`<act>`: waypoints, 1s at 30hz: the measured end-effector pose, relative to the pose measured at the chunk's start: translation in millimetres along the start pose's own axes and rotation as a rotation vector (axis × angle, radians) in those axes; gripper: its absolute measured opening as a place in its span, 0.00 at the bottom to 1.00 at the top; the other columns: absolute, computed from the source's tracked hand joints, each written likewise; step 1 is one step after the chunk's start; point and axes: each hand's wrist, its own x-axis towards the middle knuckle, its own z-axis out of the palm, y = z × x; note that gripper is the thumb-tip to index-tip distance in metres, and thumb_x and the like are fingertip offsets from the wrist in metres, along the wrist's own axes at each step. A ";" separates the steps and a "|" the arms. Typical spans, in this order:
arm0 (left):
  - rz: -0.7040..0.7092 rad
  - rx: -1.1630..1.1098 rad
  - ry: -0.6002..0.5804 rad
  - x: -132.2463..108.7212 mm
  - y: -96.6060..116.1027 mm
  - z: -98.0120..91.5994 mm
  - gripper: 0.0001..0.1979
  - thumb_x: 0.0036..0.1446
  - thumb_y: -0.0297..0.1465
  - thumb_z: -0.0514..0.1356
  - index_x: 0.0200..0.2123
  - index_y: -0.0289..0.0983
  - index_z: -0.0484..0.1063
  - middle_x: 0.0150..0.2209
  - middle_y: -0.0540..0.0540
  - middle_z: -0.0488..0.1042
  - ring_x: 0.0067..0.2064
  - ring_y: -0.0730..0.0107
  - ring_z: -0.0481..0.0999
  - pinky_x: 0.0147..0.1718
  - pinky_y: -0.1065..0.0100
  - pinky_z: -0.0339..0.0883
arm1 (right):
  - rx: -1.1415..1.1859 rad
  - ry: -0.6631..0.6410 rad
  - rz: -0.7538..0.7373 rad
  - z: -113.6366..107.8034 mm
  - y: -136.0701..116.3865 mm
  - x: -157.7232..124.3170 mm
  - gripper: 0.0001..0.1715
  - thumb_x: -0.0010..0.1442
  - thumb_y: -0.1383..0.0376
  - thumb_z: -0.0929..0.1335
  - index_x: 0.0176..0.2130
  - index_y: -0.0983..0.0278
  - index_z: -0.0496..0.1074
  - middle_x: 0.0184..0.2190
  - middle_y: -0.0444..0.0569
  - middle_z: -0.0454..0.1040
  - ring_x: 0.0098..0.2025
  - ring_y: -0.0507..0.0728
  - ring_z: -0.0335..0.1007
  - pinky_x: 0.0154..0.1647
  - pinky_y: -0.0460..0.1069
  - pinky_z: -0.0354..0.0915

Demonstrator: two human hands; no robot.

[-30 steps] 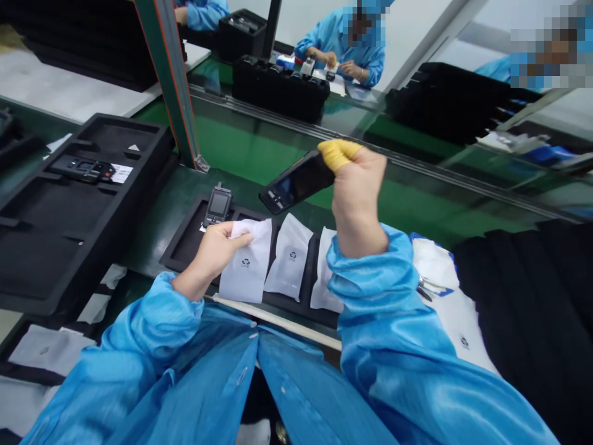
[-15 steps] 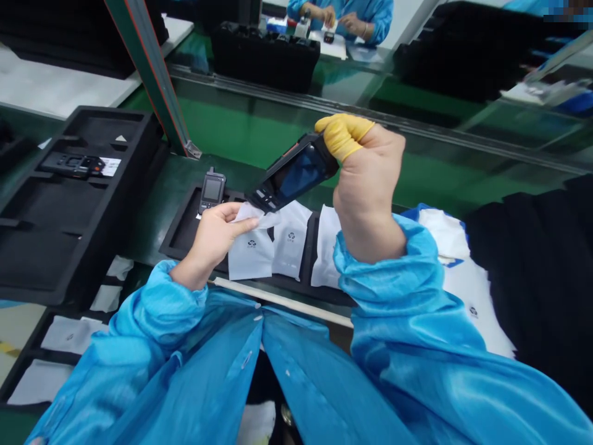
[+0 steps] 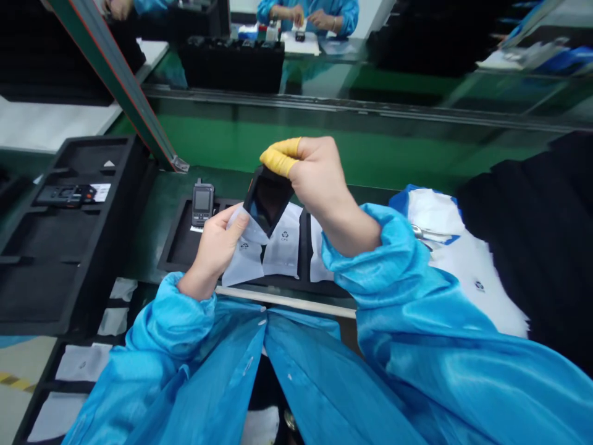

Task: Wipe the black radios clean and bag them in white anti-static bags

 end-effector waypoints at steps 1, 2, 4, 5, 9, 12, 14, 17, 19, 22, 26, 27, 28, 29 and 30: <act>0.016 -0.009 -0.005 0.7 1.8 0.5 0.25 0.46 0.54 0.66 0.36 0.39 0.80 0.32 0.47 0.81 0.39 0.61 0.79 0.38 0.65 0.71 | 0.019 0.007 -0.006 -0.3 0.7 0.3 0.11 0.54 0.57 0.72 0.28 0.63 0.78 0.28 0.41 0.75 0.39 0.55 0.75 0.44 0.53 0.70; 0.027 -0.019 -0.012 1.5 2.8 0.8 0.24 0.47 0.54 0.65 0.36 0.39 0.79 0.33 0.47 0.81 0.39 0.61 0.79 0.39 0.65 0.71 | 0.042 0.019 -0.015 -1.3 1.3 1.0 0.11 0.55 0.57 0.71 0.29 0.63 0.78 0.29 0.42 0.75 0.40 0.55 0.75 0.45 0.52 0.70; 0.018 -0.039 -0.029 3.2 2.5 0.7 0.24 0.48 0.54 0.65 0.35 0.38 0.79 0.32 0.46 0.81 0.38 0.61 0.79 0.39 0.65 0.71 | 0.081 0.067 -0.041 -4.8 2.0 3.4 0.12 0.56 0.56 0.70 0.30 0.62 0.77 0.31 0.42 0.75 0.41 0.54 0.75 0.44 0.52 0.70; -0.004 -0.049 -0.040 4.0 1.7 0.7 0.25 0.48 0.54 0.65 0.35 0.38 0.78 0.32 0.46 0.81 0.37 0.61 0.79 0.37 0.65 0.72 | 0.094 0.093 -0.054 -6.7 2.3 4.8 0.13 0.57 0.55 0.69 0.31 0.62 0.77 0.31 0.41 0.75 0.41 0.53 0.75 0.44 0.52 0.70; -0.076 -0.107 -0.076 6.8 1.0 2.9 0.27 0.42 0.55 0.68 0.32 0.37 0.76 0.29 0.45 0.80 0.33 0.63 0.79 0.33 0.65 0.71 | 0.114 0.098 -0.059 -12.8 1.2 6.9 0.14 0.54 0.54 0.71 0.30 0.62 0.77 0.31 0.41 0.76 0.39 0.54 0.74 0.43 0.52 0.71; -0.043 -0.166 -0.076 8.0 6.1 5.3 0.26 0.39 0.52 0.71 0.33 0.37 0.76 0.29 0.46 0.80 0.34 0.62 0.80 0.34 0.65 0.72 | 0.074 0.065 -0.038 -15.8 -4.2 4.5 0.13 0.53 0.55 0.72 0.29 0.63 0.77 0.28 0.43 0.76 0.38 0.55 0.74 0.43 0.53 0.70; -0.032 -0.177 -0.085 8.6 10.0 5.7 0.28 0.39 0.52 0.71 0.37 0.38 0.77 0.30 0.46 0.80 0.34 0.61 0.80 0.35 0.64 0.73 | 0.032 0.056 -0.042 -18.0 -8.6 3.2 0.13 0.53 0.56 0.72 0.28 0.64 0.78 0.27 0.43 0.76 0.37 0.55 0.74 0.44 0.54 0.70; -0.055 -0.138 -0.156 9.2 13.5 5.8 0.29 0.43 0.53 0.69 0.41 0.37 0.77 0.32 0.44 0.81 0.38 0.59 0.81 0.38 0.62 0.74 | -0.016 0.058 -0.055 -21.6 -12.0 3.9 0.13 0.52 0.56 0.72 0.29 0.64 0.78 0.27 0.43 0.77 0.35 0.55 0.73 0.44 0.54 0.70; -0.059 -0.114 -0.170 9.2 14.7 7.3 0.28 0.45 0.54 0.67 0.40 0.37 0.78 0.33 0.43 0.81 0.40 0.58 0.80 0.39 0.61 0.74 | -0.031 0.063 -0.053 -23.1 -11.5 4.6 0.14 0.52 0.55 0.72 0.29 0.64 0.78 0.27 0.43 0.77 0.35 0.55 0.74 0.44 0.54 0.70; 0.024 -0.026 -0.062 8.3 16.6 13.3 0.24 0.48 0.53 0.66 0.37 0.39 0.80 0.33 0.46 0.81 0.42 0.59 0.80 0.43 0.62 0.73 | -0.043 0.052 -0.046 -22.5 -9.6 2.1 0.14 0.53 0.55 0.71 0.29 0.63 0.78 0.27 0.43 0.77 0.36 0.56 0.74 0.44 0.55 0.70; 0.162 0.138 0.145 7.3 17.5 22.2 0.16 0.51 0.47 0.66 0.35 0.40 0.80 0.35 0.48 0.81 0.46 0.59 0.79 0.50 0.62 0.70 | -0.105 0.059 -0.077 -20.8 -9.8 -6.3 0.12 0.54 0.55 0.71 0.29 0.61 0.79 0.30 0.43 0.78 0.40 0.58 0.75 0.47 0.57 0.70; 0.180 0.116 0.176 7.3 16.9 23.5 0.17 0.51 0.47 0.66 0.37 0.40 0.80 0.39 0.47 0.81 0.48 0.59 0.78 0.51 0.62 0.69 | -0.115 0.076 -0.090 -21.3 -10.3 -7.8 0.12 0.55 0.55 0.70 0.30 0.60 0.79 0.30 0.43 0.78 0.40 0.58 0.75 0.47 0.58 0.70; 0.189 0.070 0.191 7.2 16.1 24.3 0.19 0.51 0.48 0.65 0.39 0.40 0.79 0.42 0.46 0.81 0.50 0.59 0.77 0.53 0.62 0.68 | -0.118 0.098 -0.104 -22.2 -10.7 -8.7 0.12 0.56 0.55 0.70 0.30 0.60 0.79 0.30 0.43 0.78 0.40 0.58 0.75 0.48 0.58 0.69; 0.188 0.011 0.190 7.1 15.1 24.8 0.22 0.51 0.49 0.65 0.41 0.40 0.78 0.46 0.45 0.80 0.52 0.59 0.77 0.54 0.61 0.67 | -0.114 0.123 -0.116 -23.6 -11.0 -9.1 0.12 0.57 0.56 0.70 0.30 0.61 0.79 0.30 0.43 0.77 0.40 0.57 0.75 0.49 0.58 0.69; 0.178 -0.047 0.179 6.8 14.2 25.1 0.24 0.49 0.50 0.66 0.42 0.39 0.77 0.48 0.43 0.79 0.54 0.59 0.76 0.55 0.60 0.66 | -0.106 0.145 -0.126 -25.3 -11.2 -9.0 0.13 0.57 0.56 0.69 0.30 0.61 0.78 0.30 0.43 0.77 0.40 0.57 0.75 0.49 0.58 0.69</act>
